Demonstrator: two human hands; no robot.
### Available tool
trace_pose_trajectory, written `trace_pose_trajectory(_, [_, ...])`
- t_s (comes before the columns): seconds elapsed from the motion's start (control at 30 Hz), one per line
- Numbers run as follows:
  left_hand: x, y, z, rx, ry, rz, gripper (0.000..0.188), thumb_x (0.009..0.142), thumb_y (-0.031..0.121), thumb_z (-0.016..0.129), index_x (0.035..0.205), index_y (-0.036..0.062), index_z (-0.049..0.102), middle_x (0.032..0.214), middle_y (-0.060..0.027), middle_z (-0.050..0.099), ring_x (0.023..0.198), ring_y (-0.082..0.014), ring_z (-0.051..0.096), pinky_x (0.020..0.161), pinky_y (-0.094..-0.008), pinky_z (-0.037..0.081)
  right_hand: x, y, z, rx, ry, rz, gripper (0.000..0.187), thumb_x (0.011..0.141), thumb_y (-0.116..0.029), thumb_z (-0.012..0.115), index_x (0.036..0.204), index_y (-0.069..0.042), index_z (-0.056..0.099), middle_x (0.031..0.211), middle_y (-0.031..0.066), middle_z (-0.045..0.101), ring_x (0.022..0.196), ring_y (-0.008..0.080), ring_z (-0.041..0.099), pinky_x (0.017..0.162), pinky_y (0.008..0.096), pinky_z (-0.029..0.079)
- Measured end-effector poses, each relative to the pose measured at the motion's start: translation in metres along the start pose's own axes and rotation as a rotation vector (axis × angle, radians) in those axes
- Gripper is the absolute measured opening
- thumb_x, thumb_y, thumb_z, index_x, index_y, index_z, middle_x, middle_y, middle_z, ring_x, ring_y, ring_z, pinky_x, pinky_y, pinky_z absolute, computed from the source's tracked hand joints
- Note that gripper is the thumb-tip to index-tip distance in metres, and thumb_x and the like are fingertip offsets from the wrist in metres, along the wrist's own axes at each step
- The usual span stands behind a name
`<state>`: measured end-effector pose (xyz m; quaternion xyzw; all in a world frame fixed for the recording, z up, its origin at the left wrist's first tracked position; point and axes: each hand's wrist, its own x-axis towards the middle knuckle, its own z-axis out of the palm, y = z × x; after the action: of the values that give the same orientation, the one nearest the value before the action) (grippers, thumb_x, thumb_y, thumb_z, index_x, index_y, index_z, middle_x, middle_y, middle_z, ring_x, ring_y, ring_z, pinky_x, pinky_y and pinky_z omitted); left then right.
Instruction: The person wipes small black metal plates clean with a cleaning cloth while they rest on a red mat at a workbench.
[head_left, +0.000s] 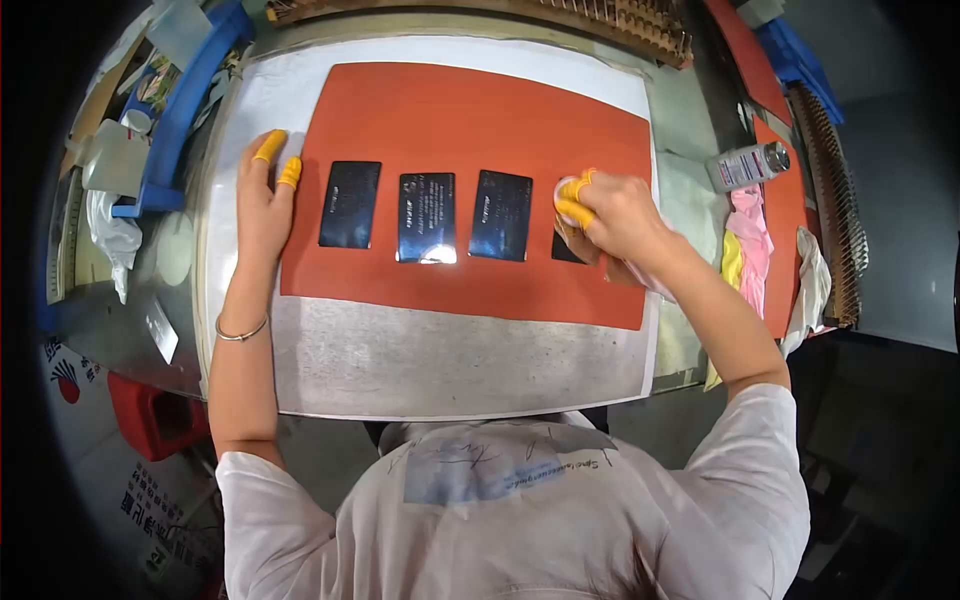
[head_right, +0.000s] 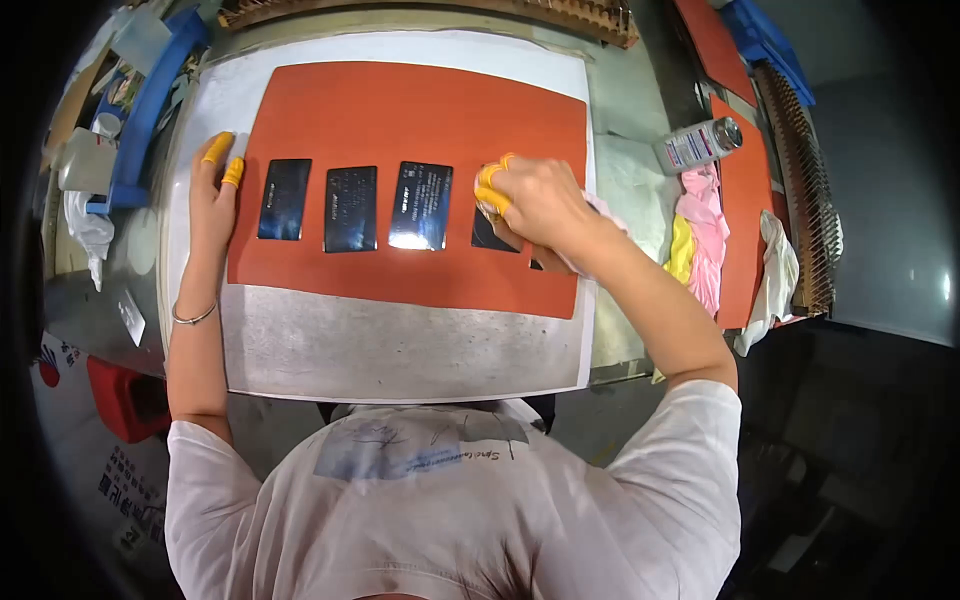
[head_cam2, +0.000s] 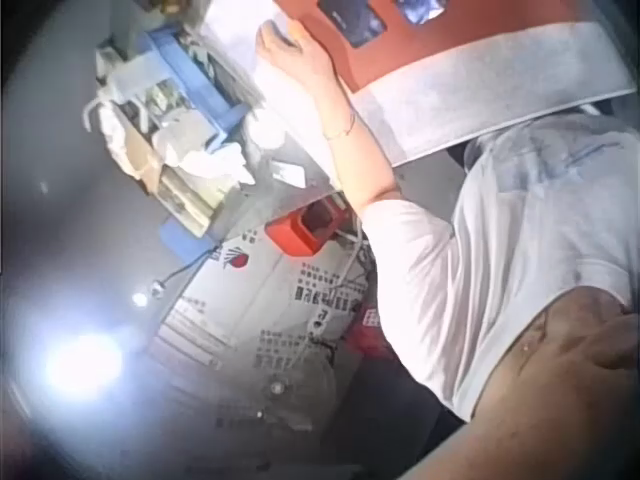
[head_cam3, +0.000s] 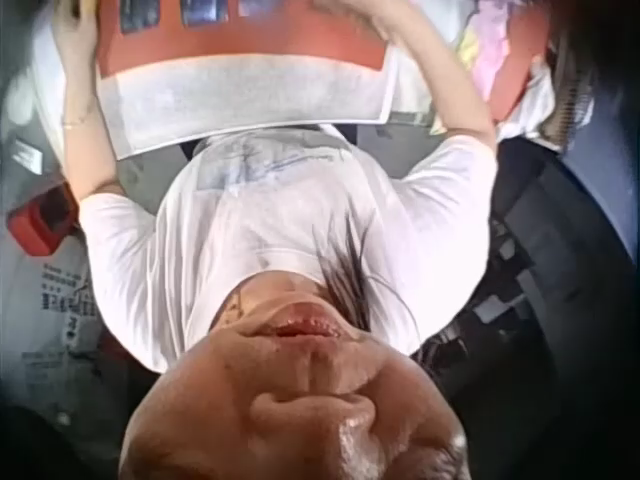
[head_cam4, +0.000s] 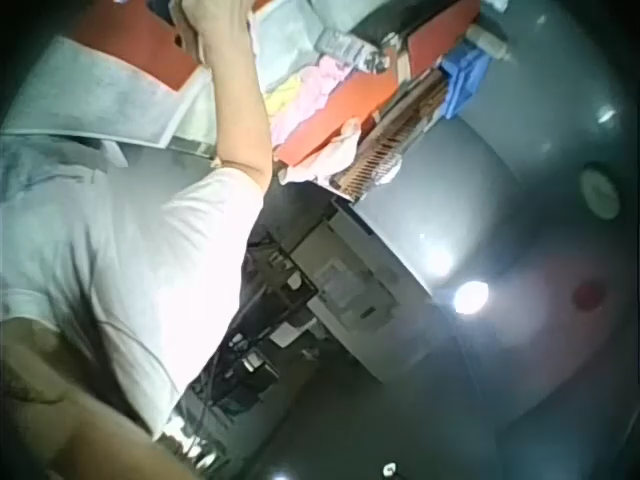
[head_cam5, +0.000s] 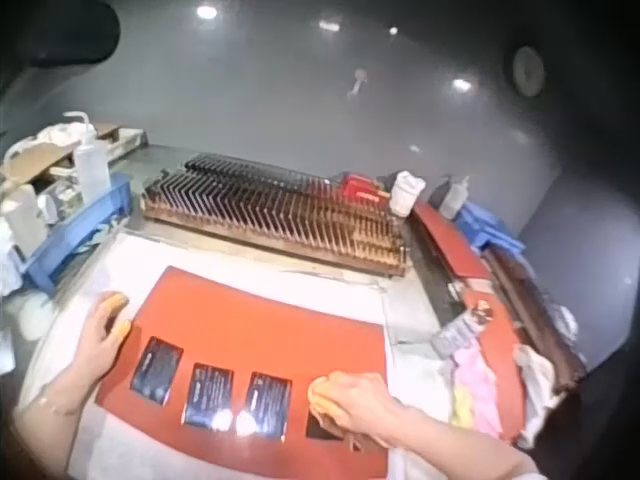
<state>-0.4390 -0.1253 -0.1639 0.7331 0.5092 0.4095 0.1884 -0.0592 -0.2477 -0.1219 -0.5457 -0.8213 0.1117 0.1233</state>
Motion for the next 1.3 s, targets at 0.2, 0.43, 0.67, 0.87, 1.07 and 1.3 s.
trace_pose_trajectory(0.2, [-0.002,-0.003,0.001,-0.032,0.004,-0.055,0.031,0.085,0.005,0.051,0.114,-0.0026,0.052,0.122,-0.0131,0.047,0.109,-0.0248,0.05,0.092,-0.03,0.04,0.002,0.015,-0.01,0.029,-0.003,-0.182,0.013,0.072,-0.01,0.062,0.084,-0.008,0.064,0.074,0.0092,0.06,0.069,0.0282,0.059,0.058,0.0373,0.047])
trace_pose_trajectory(0.43, [-0.002,-0.007,-0.001,0.001,-0.005,-0.029,0.03,0.085,0.004,0.05,0.115,-0.0025,0.052,0.12,-0.0142,0.048,0.107,-0.0246,0.051,0.09,-0.0306,0.042,-0.008,0.019,-0.009,-0.017,-0.026,-0.364,0.008,0.07,-0.009,0.061,0.078,-0.008,0.063,0.071,0.0076,0.059,0.063,0.0268,0.058,0.055,0.0359,0.047])
trace_pose_trajectory(0.67, [0.002,-0.004,-0.001,0.068,0.013,-0.012,0.03,0.085,0.002,0.048,0.115,-0.0039,0.051,0.119,-0.0141,0.048,0.107,-0.0247,0.052,0.09,-0.0302,0.042,-0.009,0.044,-0.016,0.045,0.043,-0.249,0.006,0.07,-0.013,0.062,0.074,-0.009,0.062,0.068,0.0067,0.057,0.064,0.0257,0.059,0.055,0.037,0.047])
trace_pose_trajectory(0.87, [0.003,-0.004,-0.001,0.134,-0.016,0.051,0.03,0.085,-0.001,0.048,0.114,-0.0033,0.052,0.12,-0.0148,0.048,0.107,-0.0249,0.052,0.092,-0.0305,0.041,-0.008,0.055,-0.025,0.089,0.084,-0.183,0.008,0.069,-0.015,0.064,0.068,-0.009,0.058,0.066,0.0047,0.058,0.062,0.0214,0.059,0.054,0.036,0.047])
trace_pose_trajectory(1.07, [0.003,-0.004,0.0,0.205,0.007,0.079,0.031,0.083,-0.001,0.048,0.114,-0.0033,0.052,0.118,-0.0166,0.049,0.107,-0.0286,0.051,0.093,-0.0324,0.041,-0.018,0.042,-0.019,0.043,0.023,-0.315,0.007,0.072,-0.01,0.059,0.078,-0.01,0.062,0.068,0.0066,0.058,0.062,0.0239,0.059,0.055,0.0338,0.048])
trace_pose_trajectory(1.3, [-0.005,0.0,0.002,0.25,0.025,0.074,0.03,0.082,-0.001,0.048,0.112,-0.004,0.052,0.117,-0.0169,0.049,0.107,-0.0305,0.049,0.091,-0.0337,0.04,-0.045,0.007,-0.001,0.115,0.026,-0.461,0.009,0.067,-0.008,0.065,0.074,-0.008,0.059,0.071,0.0049,0.058,0.06,0.0234,0.057,0.053,0.035,0.048])
